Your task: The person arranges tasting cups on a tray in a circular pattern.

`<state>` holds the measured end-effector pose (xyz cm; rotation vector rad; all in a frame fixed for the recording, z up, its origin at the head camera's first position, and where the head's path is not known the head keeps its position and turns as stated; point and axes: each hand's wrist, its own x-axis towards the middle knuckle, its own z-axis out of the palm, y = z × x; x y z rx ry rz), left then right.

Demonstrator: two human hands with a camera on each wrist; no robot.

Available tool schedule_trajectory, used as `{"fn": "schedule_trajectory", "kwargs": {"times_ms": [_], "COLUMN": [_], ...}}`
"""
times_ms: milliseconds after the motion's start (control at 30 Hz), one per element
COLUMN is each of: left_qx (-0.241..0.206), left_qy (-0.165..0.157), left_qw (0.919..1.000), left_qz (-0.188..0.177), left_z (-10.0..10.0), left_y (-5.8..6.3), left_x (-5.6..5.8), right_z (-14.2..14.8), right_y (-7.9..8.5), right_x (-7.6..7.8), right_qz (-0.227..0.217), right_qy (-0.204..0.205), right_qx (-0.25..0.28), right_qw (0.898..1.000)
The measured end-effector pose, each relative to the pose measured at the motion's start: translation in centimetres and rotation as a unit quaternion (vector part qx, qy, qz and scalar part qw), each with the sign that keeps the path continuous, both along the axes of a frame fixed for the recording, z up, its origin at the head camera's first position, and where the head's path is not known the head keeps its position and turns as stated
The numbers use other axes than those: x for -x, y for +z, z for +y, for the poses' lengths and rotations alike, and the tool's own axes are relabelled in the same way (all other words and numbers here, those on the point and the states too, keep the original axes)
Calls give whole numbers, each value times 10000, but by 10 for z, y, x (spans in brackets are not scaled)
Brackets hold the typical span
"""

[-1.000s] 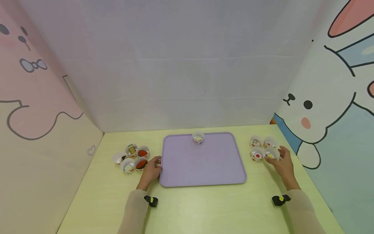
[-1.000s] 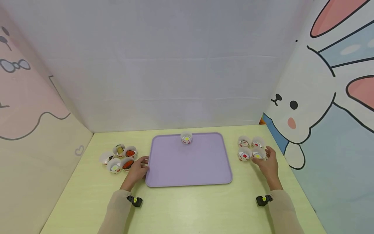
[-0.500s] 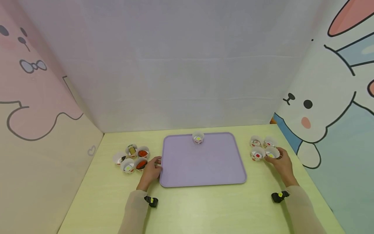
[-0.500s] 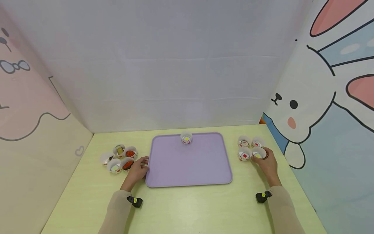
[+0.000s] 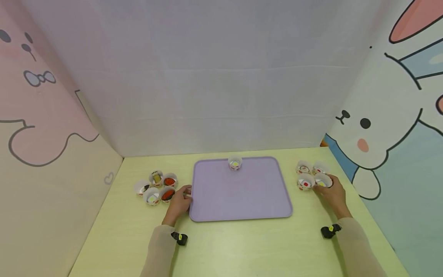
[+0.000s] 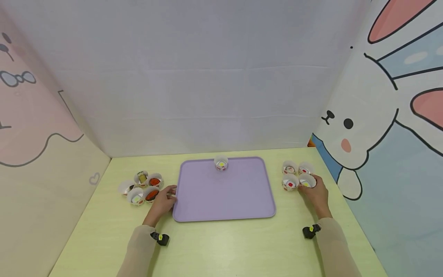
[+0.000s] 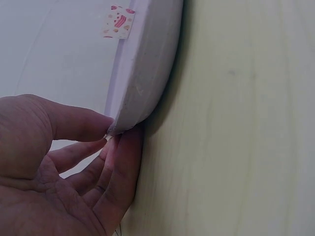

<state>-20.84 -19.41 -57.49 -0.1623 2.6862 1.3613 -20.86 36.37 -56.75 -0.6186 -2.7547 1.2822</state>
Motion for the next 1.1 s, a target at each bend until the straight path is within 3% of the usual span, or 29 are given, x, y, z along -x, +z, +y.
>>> {"fn": "schedule_trajectory", "kwargs": {"times_ms": [600, 1100], "left_qx": [20, -41], "left_qy": [-3, -17], "left_qw": [10000, 10000], "left_qz": [37, 38], "left_z": [0, 0], "left_y": [-1, 1], "left_x": [-1, -2], "right_z": [1, 4], "right_y": [15, 37], "right_x": [-12, -23], "right_qz": [-247, 161], "right_qy": [-175, -44], "right_qx": [-2, -165], "right_qw": [9995, 9997]}}
